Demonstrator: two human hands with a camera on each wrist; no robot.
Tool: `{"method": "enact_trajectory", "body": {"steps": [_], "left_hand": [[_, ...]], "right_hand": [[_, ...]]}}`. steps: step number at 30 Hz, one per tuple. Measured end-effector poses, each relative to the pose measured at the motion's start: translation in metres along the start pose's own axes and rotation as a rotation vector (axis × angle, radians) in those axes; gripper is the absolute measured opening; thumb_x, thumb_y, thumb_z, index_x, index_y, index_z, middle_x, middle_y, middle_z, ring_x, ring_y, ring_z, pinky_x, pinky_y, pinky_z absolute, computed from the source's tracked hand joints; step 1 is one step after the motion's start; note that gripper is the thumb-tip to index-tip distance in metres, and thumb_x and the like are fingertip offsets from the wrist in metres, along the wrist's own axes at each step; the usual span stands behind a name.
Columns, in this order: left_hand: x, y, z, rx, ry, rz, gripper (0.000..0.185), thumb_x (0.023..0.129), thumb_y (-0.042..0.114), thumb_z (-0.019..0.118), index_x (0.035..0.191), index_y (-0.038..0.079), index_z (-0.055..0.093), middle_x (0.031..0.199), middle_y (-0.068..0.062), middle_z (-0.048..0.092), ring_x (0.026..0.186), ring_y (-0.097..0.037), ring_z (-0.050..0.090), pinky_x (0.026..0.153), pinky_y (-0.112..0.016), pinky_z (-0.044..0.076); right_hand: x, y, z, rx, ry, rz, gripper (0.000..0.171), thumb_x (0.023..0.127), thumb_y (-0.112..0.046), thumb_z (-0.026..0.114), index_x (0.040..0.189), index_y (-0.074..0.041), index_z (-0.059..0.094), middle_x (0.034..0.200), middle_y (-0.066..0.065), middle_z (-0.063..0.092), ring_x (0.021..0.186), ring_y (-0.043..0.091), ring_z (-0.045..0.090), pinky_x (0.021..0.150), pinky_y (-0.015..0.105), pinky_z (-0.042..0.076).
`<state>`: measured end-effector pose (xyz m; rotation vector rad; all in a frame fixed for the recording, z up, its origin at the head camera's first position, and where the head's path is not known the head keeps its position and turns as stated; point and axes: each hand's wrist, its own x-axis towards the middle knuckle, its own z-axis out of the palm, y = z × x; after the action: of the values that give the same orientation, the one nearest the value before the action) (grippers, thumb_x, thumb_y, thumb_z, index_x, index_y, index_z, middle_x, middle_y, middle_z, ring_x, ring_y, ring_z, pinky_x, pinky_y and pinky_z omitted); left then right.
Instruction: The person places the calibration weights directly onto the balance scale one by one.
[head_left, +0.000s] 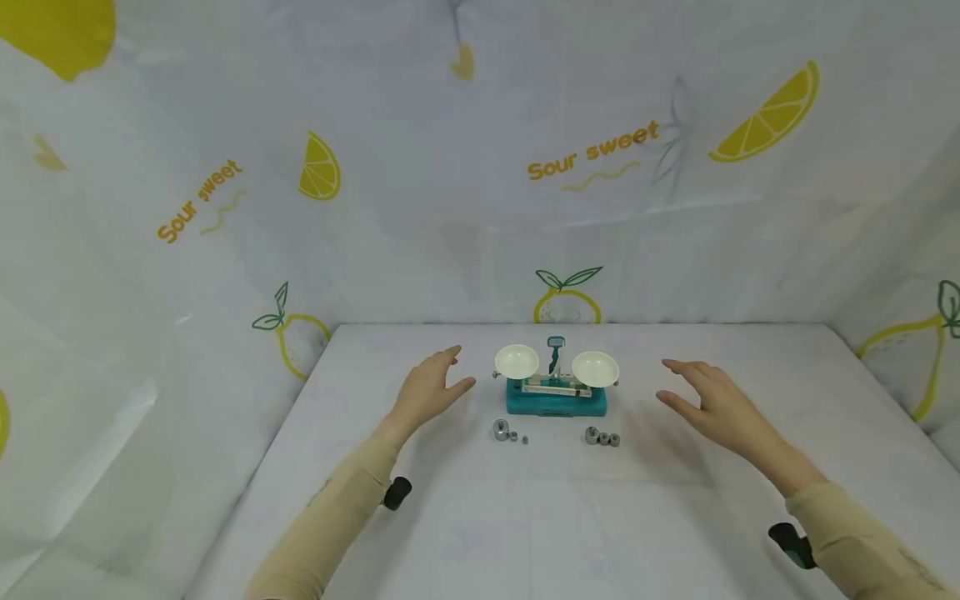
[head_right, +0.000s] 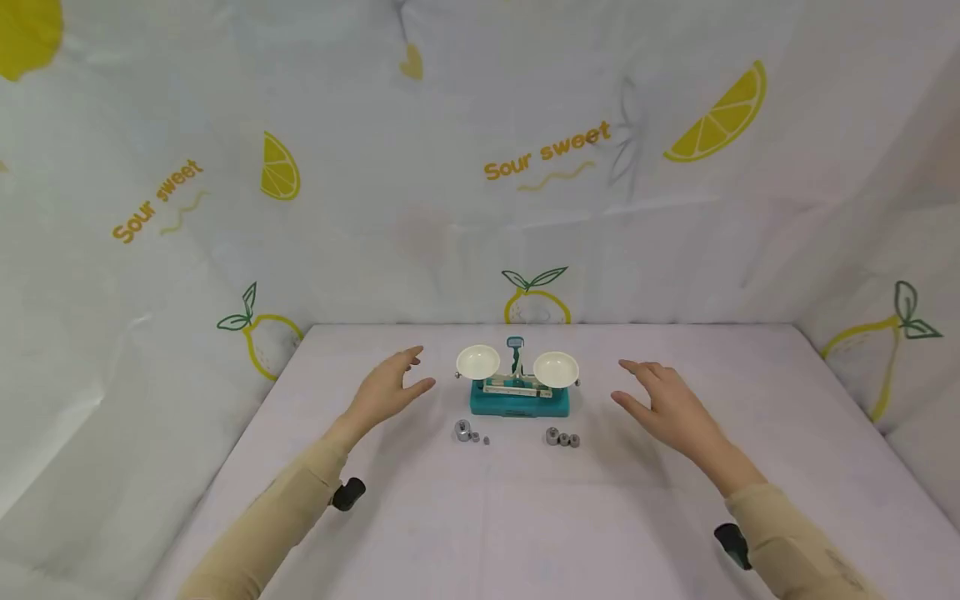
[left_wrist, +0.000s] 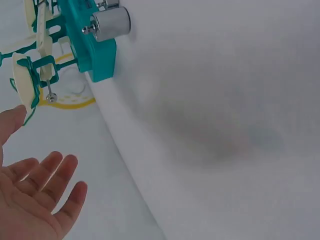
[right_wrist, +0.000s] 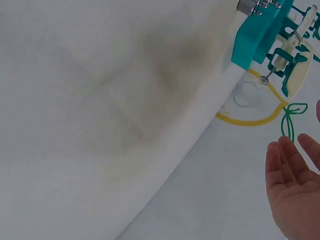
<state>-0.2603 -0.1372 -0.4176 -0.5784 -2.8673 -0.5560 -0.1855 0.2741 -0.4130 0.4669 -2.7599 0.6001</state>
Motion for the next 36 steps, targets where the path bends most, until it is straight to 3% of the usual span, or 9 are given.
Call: {"method": "enact_trajectory", "body": {"steps": [3,7,15,19,24,29,32,36], "left_hand": [[0.007,0.009,0.006,-0.219,-0.102,-0.066,0.064,0.088,0.036,0.063,0.139,0.005,0.04,0.125,-0.015,0.058,0.106,-0.028,0.06,0.087,-0.043,0.051],[0.019,0.013,0.022,-0.421,-0.207,-0.119,0.066,0.086,0.029,0.066,0.14,0.004,0.037,0.129,-0.016,0.055,0.106,-0.028,0.06,0.084,-0.039,0.052],[0.029,0.013,0.055,-0.662,-0.317,-0.208,0.065,0.082,0.025,0.07,0.139,0.011,0.041,0.134,-0.015,0.05,0.108,-0.029,0.058,0.084,-0.036,0.052],[0.03,0.012,0.066,-0.707,-0.341,-0.218,0.064,0.08,0.026,0.071,0.136,0.01,0.044,0.137,-0.013,0.048,0.103,-0.027,0.06,0.082,-0.035,0.052],[0.031,0.012,0.077,-0.688,-0.343,-0.248,0.064,0.079,0.028,0.072,0.135,0.01,0.046,0.142,-0.011,0.045,0.106,-0.025,0.058,0.088,-0.038,0.05],[0.034,0.015,0.081,-0.687,-0.347,-0.269,0.066,0.079,0.025,0.073,0.136,0.008,0.045,0.143,-0.013,0.043,0.084,-0.016,0.059,0.077,-0.03,0.051],[0.034,0.015,0.083,-0.693,-0.349,-0.279,0.066,0.079,0.024,0.073,0.136,0.008,0.045,0.144,-0.013,0.042,0.09,-0.02,0.06,0.081,-0.033,0.051],[0.035,0.014,0.083,-0.689,-0.35,-0.281,0.065,0.08,0.025,0.073,0.136,0.009,0.045,0.146,-0.012,0.041,0.119,-0.031,0.053,0.097,-0.044,0.045]], "right_hand": [[0.005,-0.006,0.004,0.107,-0.07,0.034,0.049,0.09,-0.029,0.061,0.126,0.003,0.051,0.118,0.023,0.057,0.103,0.039,0.056,0.082,0.052,0.049],[0.009,-0.012,0.014,0.183,-0.137,0.055,0.045,0.089,-0.028,0.063,0.123,0.001,0.055,0.112,0.018,0.06,0.096,0.031,0.06,0.078,0.043,0.053],[0.015,-0.014,0.035,0.283,-0.278,0.087,0.039,0.087,-0.024,0.065,0.116,0.002,0.06,0.104,0.017,0.064,0.086,0.02,0.059,0.073,0.034,0.05],[0.015,-0.013,0.044,0.306,-0.355,0.108,0.033,0.085,-0.019,0.066,0.111,0.0,0.062,0.093,0.007,0.063,0.081,0.014,0.055,0.067,0.026,0.047],[0.016,-0.014,0.052,0.326,-0.441,0.101,0.027,0.083,-0.014,0.066,0.106,-0.001,0.063,0.084,0.0,0.06,0.077,0.012,0.051,0.063,0.022,0.044],[0.017,-0.015,0.059,0.345,-0.493,0.114,0.024,0.08,-0.015,0.069,0.1,-0.004,0.064,0.078,-0.002,0.057,0.071,0.01,0.048,0.06,0.021,0.041],[0.017,-0.014,0.064,0.349,-0.515,0.114,0.023,0.08,-0.015,0.07,0.099,-0.004,0.064,0.074,-0.002,0.055,0.068,0.009,0.047,0.058,0.021,0.041],[0.018,-0.014,0.069,0.334,-0.517,0.115,0.018,0.081,-0.012,0.069,0.096,-0.004,0.064,0.074,-0.002,0.057,0.068,0.009,0.048,0.059,0.021,0.042]]}}
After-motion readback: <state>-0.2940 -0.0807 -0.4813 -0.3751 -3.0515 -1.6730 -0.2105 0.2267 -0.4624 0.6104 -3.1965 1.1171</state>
